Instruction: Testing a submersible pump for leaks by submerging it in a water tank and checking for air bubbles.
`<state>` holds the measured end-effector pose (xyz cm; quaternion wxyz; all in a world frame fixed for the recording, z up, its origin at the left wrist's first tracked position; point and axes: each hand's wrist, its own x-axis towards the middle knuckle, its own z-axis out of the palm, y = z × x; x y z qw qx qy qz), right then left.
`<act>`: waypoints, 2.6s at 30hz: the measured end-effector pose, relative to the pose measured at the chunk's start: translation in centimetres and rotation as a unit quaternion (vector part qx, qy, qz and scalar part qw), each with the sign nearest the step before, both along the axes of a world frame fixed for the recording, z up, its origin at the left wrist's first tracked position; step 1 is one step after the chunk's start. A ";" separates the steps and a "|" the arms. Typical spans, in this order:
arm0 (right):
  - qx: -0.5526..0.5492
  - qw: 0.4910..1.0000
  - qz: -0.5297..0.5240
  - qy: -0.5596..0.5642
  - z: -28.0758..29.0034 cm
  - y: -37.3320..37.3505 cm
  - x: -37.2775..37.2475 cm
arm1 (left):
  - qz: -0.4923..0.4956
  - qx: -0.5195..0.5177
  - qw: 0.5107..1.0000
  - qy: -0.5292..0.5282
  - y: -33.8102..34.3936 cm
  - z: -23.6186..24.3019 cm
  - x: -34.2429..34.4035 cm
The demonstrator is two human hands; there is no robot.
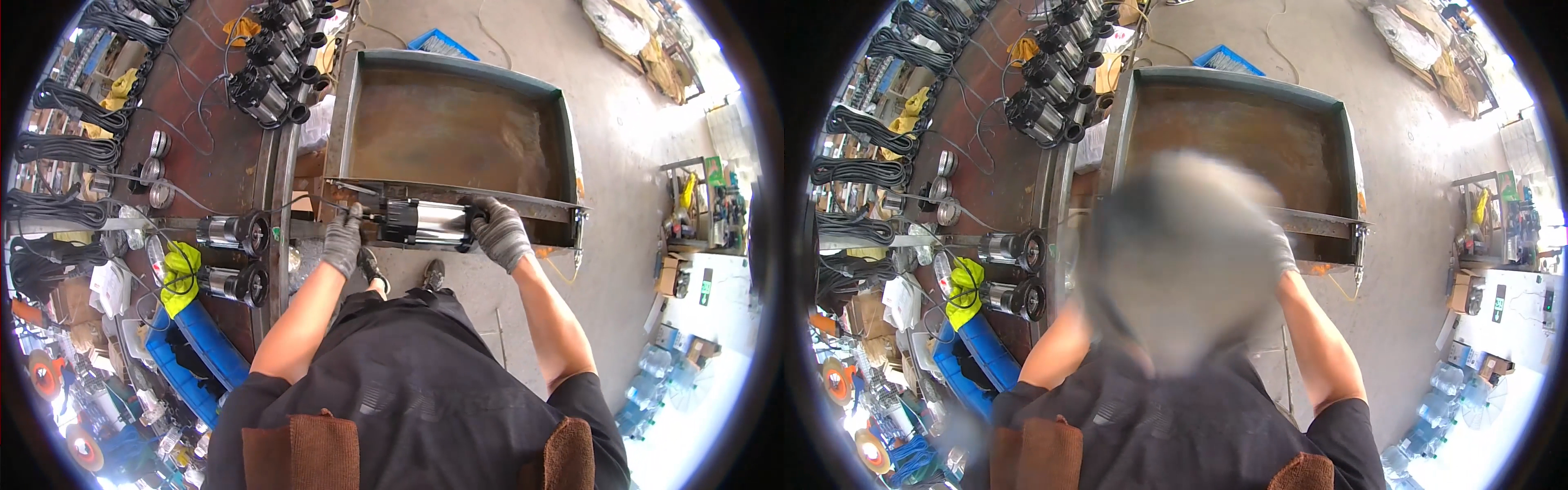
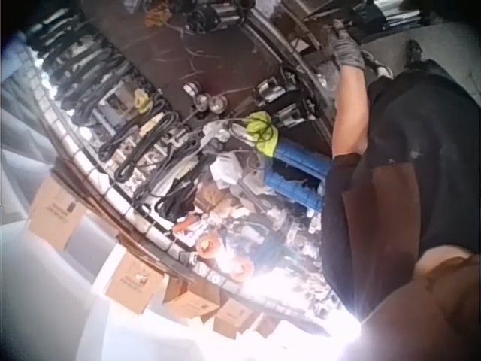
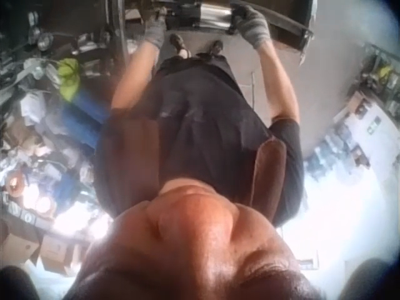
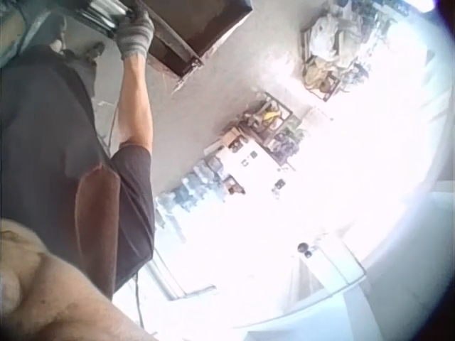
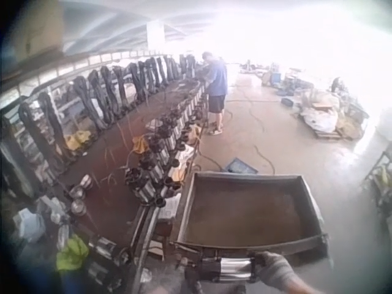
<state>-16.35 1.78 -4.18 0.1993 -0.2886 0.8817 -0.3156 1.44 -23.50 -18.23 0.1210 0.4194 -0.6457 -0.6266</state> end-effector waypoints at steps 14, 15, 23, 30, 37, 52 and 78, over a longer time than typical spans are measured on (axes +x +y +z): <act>-0.019 0.976 -0.217 -0.028 -5.6 10.0 -3.5 | -0.141 -0.254 0.935 -0.203 -0.7 -2.1 -1.8; -0.101 0.960 -0.260 0.020 -6.9 12.6 -4.5 | -0.122 -0.205 0.958 -0.156 0.0 -1.4 -2.1; 0.044 0.859 -0.511 -0.011 -19.5 29.1 -7.6 | -0.143 -0.207 0.967 0.035 6.0 0.5 -3.6; -0.123 0.840 -0.524 0.068 -22.5 28.7 -7.0 | -0.124 -0.208 0.970 -0.008 7.0 2.7 -4.0; -0.451 0.750 -0.452 -0.170 -17.2 24.7 -3.9 | -0.078 -0.088 0.993 -0.020 4.1 -1.6 -3.9; -0.206 0.970 -0.088 -0.097 -13.3 12.8 -1.3 | -0.167 -0.306 0.930 -0.112 5.8 2.5 -4.2; -0.199 0.836 -0.256 -0.444 -11.0 10.0 -2.1 | -0.171 -0.238 0.953 -0.082 6.2 3.4 -4.6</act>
